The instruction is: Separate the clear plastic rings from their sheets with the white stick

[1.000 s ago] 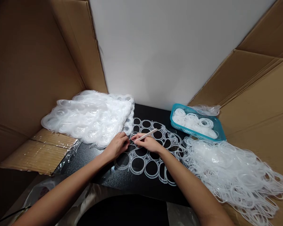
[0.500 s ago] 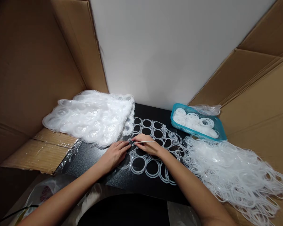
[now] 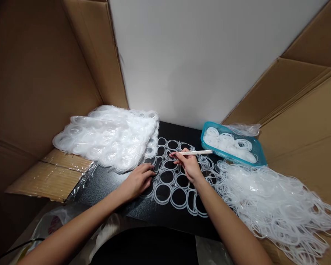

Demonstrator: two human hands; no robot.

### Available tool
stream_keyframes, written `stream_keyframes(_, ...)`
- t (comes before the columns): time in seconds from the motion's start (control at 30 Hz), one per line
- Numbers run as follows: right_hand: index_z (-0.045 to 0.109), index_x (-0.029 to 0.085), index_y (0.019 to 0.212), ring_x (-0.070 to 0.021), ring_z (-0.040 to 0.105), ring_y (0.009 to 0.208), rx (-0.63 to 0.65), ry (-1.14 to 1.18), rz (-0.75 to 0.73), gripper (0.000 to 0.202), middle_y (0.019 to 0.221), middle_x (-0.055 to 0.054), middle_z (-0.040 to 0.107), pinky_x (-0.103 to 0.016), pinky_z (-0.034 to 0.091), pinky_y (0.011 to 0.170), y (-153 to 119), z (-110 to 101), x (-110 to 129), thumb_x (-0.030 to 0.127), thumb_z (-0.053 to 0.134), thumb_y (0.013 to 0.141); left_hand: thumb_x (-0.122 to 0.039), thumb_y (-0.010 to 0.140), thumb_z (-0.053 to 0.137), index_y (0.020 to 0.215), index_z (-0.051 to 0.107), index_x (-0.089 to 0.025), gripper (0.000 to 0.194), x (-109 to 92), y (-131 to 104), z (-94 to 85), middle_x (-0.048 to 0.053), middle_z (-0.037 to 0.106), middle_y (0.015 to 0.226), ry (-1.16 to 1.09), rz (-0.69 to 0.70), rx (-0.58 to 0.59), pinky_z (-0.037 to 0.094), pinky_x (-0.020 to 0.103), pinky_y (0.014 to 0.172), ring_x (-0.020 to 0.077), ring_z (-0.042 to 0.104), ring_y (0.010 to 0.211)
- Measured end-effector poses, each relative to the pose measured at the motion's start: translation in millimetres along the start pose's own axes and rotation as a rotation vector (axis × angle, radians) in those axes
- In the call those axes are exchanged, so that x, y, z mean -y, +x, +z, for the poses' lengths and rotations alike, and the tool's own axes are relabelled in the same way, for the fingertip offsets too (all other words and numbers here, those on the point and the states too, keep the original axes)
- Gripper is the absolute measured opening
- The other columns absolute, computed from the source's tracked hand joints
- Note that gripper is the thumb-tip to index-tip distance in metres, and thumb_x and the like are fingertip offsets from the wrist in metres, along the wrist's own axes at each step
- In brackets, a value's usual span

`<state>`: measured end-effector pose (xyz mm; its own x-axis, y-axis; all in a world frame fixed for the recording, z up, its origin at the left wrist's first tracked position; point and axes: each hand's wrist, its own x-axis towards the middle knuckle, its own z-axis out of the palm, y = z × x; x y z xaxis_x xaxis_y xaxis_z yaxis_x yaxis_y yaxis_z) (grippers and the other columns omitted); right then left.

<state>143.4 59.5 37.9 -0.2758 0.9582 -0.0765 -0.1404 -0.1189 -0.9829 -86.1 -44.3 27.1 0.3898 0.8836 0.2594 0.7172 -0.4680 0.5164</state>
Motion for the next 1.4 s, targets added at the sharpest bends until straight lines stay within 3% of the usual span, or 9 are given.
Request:
stream_keyframes(0.17, 0.05, 0.022, 0.076, -0.0238, 0.071, 0.101, -0.043, 0.341, 0.266, 0.035, 0.096, -0.008, 0.073, -0.025, 0.062, 0.065, 5, 6, -8, 0.025, 0.085, 0.071, -0.015, 0.089, 0.057, 0.106, 0.056, -0.019, 0.017, -4, 27, -5.5, 0.01, 0.058, 0.115, -0.538, -0.505, -0.166, 0.055, 0.041, 0.092, 0.0213, 0.062, 0.107)
stream_keyframes(0.27, 0.055, 0.021, 0.079, -0.0205, 0.069, 0.107, -0.052, 0.56, 0.348, 0.022, 0.103, -0.009, 0.072, -0.025, 0.064, 0.075, 2, 11, -7, 0.015, 0.076, 0.078, -0.017, 0.087, 0.063, 0.11, 0.051, -0.019, 0.026, -9, 36, -12.6, 0.011, 0.06, 0.111, -1.03, -0.801, -0.132, 0.058, 0.04, 0.082, 0.02, 0.066, 0.097)
stream_keyframes(0.37, 0.058, 0.021, 0.084, -0.017, 0.069, 0.103, -0.011, 0.713, 0.371, 0.009, 0.111, -0.011, 0.07, -0.024, 0.064, 0.077, -7, 10, 1, 0.016, 0.065, 0.086, -0.015, 0.084, 0.069, 0.117, 0.042, -0.021, 0.043, -12, 42, -17.2, 0.006, 0.063, 0.096, -1.348, -0.945, -0.065, 0.056, 0.034, 0.076, 0.0163, 0.069, 0.082)
stream_keyframes(0.6, 0.054, 0.021, 0.072, -0.0159, 0.068, 0.098, -0.045, 0.85, 0.263, 0.022, 0.107, -0.007, 0.071, -0.025, 0.061, 0.082, -21, 9, 8, 0.008, 0.072, 0.076, -0.015, 0.076, 0.079, 0.128, 0.04, -0.019, 0.065, 0, 70, -1.8, 0.002, 0.069, 0.091, -1.275, -0.837, -0.133, 0.044, 0.021, 0.061, 0.0059, 0.057, 0.058)
stream_keyframes(0.77, 0.053, 0.02, 0.062, -0.0194, 0.067, 0.101, 0.043, 0.642, 0.234, 0.031, 0.084, -0.003, 0.07, -0.03, 0.055, 0.094, -18, 29, -6, 0.013, 0.082, 0.069, -0.022, 0.073, 0.083, 0.124, 0.05, -0.014, 0.06, 9, 82, 1.8, 0.002, 0.071, 0.083, -1.231, -0.568, -0.195, 0.046, 0.029, 0.085, 0.0139, 0.067, 0.082)
stream_keyframes(0.9, 0.056, 0.02, 0.067, -0.0174, 0.067, 0.096, 0.133, 0.626, 0.231, 0.026, 0.077, 0.0, 0.067, -0.031, 0.054, 0.094, -17, 41, -7, 0.018, 0.082, 0.073, -0.023, 0.073, 0.082, 0.135, 0.045, -0.017, 0.072, 8, 82, -5.8, 0.006, 0.069, 0.098, -1.293, -0.47, -0.161, 0.05, 0.033, 0.083, 0.017, 0.069, 0.085)
stream_keyframes(1.13, 0.054, 0.02, 0.077, -0.0144, 0.067, 0.088, 0.233, 0.688, 0.381, 0.027, 0.103, -0.005, 0.07, -0.021, 0.053, 0.069, -20, 37, -8, 0.018, 0.081, 0.074, -0.013, 0.07, 0.077, 0.13, 0.058, -0.023, 0.063, 8, 84, -13.7, 0.014, 0.053, 0.135, -1.264, -0.647, -0.114, 0.048, 0.021, 0.053, 0.0086, 0.065, 0.066)
stream_keyframes(1.3, 0.053, 0.02, 0.077, -0.0086, 0.056, 0.066, 0.248, 0.833, 0.377, 0.024, 0.101, -0.007, 0.069, -0.018, 0.047, 0.053, -23, 28, -5, 0.014, 0.076, 0.075, -0.03, 0.073, 0.08, 0.11, 0.072, -0.015, 0.04, 15, 99, -3.8, 0.014, 0.07, 0.116, -1.237, -0.692, -0.27, 0.03, 0.018, 0.04, 0.0053, 0.054, 0.051)
stream_keyframes(1.4, 0.054, 0.022, 0.075, -0.007, 0.047, 0.055, 0.133, 0.891, 0.207, 0.022, 0.089, -0.002, 0.067, -0.017, 0.042, 0.045, -19, 17, 6, 0.017, 0.075, 0.076, -0.03, 0.072, 0.081, 0.103, 0.075, -0.014, 0.036, 19, 102, 1.9, 0.011, 0.074, 0.102, -1.19, -0.651, -0.383, 0.041, 0.019, 0.05, 0.0097, 0.061, 0.065)
